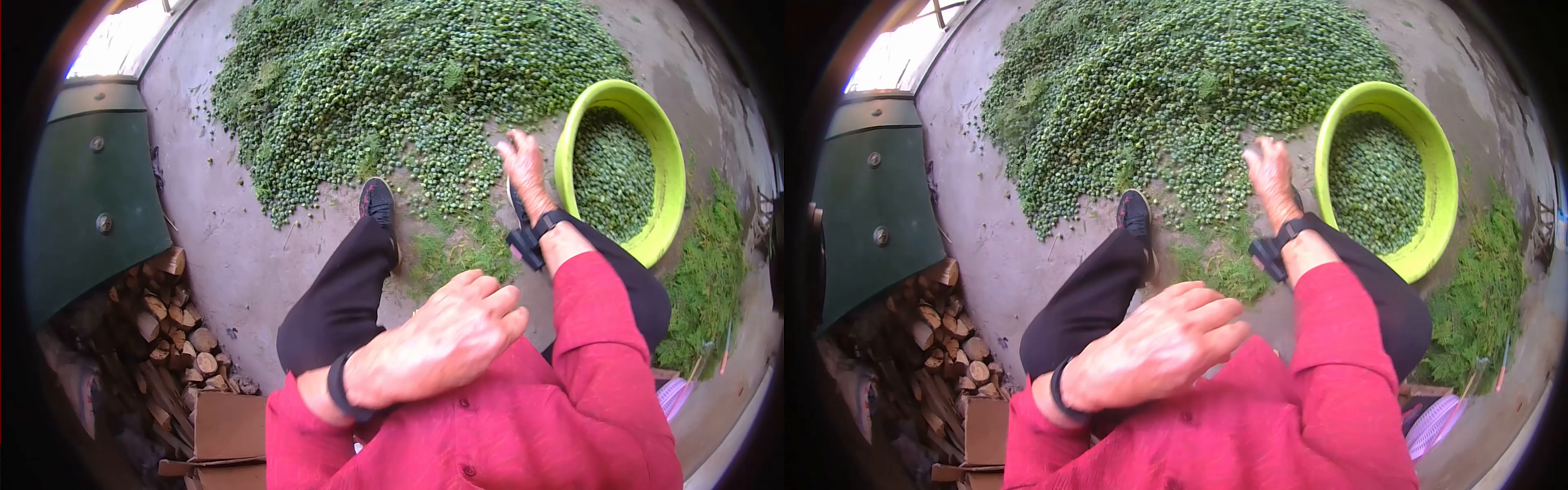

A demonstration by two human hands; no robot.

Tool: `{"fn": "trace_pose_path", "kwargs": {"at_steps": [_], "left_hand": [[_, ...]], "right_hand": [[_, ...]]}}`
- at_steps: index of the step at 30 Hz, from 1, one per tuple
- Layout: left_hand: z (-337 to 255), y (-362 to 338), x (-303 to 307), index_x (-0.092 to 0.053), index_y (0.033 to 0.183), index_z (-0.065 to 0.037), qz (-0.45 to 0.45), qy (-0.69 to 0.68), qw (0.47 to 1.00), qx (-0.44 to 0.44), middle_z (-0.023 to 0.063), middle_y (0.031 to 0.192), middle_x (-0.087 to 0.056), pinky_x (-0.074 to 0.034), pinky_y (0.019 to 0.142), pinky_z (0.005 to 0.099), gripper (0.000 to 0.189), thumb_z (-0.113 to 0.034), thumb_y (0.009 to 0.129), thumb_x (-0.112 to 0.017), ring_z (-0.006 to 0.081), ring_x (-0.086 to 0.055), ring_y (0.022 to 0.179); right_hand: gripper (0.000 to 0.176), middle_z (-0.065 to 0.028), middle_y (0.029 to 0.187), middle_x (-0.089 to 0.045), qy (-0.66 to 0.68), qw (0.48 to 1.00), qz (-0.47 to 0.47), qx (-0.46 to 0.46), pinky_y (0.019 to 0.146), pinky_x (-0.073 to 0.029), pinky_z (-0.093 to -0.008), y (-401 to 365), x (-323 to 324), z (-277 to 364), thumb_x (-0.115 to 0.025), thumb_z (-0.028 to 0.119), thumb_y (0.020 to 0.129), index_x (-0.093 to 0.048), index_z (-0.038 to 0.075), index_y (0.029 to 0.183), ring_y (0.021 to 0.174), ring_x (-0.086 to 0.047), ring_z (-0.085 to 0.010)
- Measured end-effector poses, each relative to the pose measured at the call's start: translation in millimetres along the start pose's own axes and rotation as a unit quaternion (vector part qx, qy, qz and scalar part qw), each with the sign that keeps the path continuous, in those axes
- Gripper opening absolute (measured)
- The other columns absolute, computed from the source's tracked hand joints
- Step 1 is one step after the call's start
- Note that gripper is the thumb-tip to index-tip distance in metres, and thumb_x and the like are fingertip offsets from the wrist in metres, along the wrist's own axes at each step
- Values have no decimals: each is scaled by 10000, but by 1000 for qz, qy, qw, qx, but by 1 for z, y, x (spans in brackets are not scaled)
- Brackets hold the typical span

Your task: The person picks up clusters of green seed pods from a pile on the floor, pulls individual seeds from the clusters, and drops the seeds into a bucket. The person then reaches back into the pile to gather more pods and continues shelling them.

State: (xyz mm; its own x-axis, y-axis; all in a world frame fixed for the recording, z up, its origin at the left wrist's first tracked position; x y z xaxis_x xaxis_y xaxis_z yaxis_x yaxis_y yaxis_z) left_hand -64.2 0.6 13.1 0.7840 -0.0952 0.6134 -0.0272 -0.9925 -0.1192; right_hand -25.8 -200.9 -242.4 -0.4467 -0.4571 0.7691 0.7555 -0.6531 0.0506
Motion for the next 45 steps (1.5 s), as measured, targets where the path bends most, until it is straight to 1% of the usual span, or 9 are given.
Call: {"fn": "trace_pose_path", "kwargs": {"at_steps": [6,9,18,26,33,39,40,41,45], "left_hand": [[48,-36,61,-561,1055,-24,-97,137,972,167,156,1099,-562,-443,864,399,388,-132,686,-614,293,-559,1012],[62,-50,61,-514,1154,-31,-150,139,968,147,179,1161,-542,-394,937,464,450,-121,716,-570,327,-538,1026],[85,-36,71,-561,1109,-34,-25,23,973,228,193,1084,-587,-414,923,451,369,-174,774,-499,316,-573,988],[83,-27,65,-542,1137,-27,9,8,974,226,195,1116,-569,-402,934,450,387,-180,787,-477,313,-562,1002],[80,-25,60,-538,1130,-28,-54,41,973,219,186,1101,-568,-406,926,447,376,-158,781,-485,307,-559,993],[76,-24,60,-522,1139,-21,-98,67,973,198,191,1119,-551,-406,914,443,400,-141,758,-516,313,-551,1001],[75,-23,63,-521,1140,-22,-102,85,973,192,190,1119,-550,-410,906,443,401,-139,756,-518,312,-551,997],[73,-23,65,-521,1140,-22,-105,102,972,185,189,1120,-549,-414,899,442,402,-138,755,-520,312,-551,993],[72,-12,84,-583,1035,-10,-137,72,955,254,164,1057,-589,-470,817,399,401,-123,658,-663,305,-589,949]], "right_hand": [[645,-249,1237,-425,25,995,97,28,962,-366,-430,-40,-127,-22,-728,248,708,-433,0,1226,1147,-417,-408],[723,-265,1303,-364,-19,997,52,60,1018,-307,-448,-21,-150,-15,-726,284,713,-379,8,1284,1212,-345,-434],[816,-174,1421,-245,-83,983,30,162,1052,-92,-597,6,-206,17,-644,582,673,-388,194,1344,1320,-167,-409],[579,-85,1341,-379,-118,937,88,316,887,-339,-442,8,-221,41,-681,447,691,-539,212,1201,1171,-365,-295],[234,-57,990,-521,-71,949,0,306,585,-533,-319,24,-211,42,-671,165,701,-614,161,928,850,-513,-237],[194,-50,819,-621,146,989,-9,31,682,-511,-283,49,-193,-4,-648,86,690,-653,126,880,765,-610,-204],[158,-21,753,-628,255,955,56,-138,591,-488,-262,46,-196,-23,-660,93,704,-666,117,860,726,-600,-154],[110,-6,764,-603,427,821,137,-355,491,-452,-258,35,-189,-19,-654,90,748,-642,92,857,682,-573,-114],[195,-46,823,-582,668,646,97,-356,428,-379,-235,44,-141,8,-626,78,817,-547,68,995,639,-543,-136]]}}
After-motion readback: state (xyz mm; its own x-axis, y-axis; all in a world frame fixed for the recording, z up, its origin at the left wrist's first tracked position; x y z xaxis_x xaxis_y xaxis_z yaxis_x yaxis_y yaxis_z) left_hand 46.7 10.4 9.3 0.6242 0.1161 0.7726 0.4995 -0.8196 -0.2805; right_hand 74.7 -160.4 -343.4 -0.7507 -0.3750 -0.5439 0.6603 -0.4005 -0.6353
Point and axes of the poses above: each hand's wrist, its own y-axis towards the middle knuckle, its own x-axis out of the back of the hand, z = x × y, the point moved 7 cm from there along y, towards the middle knuckle
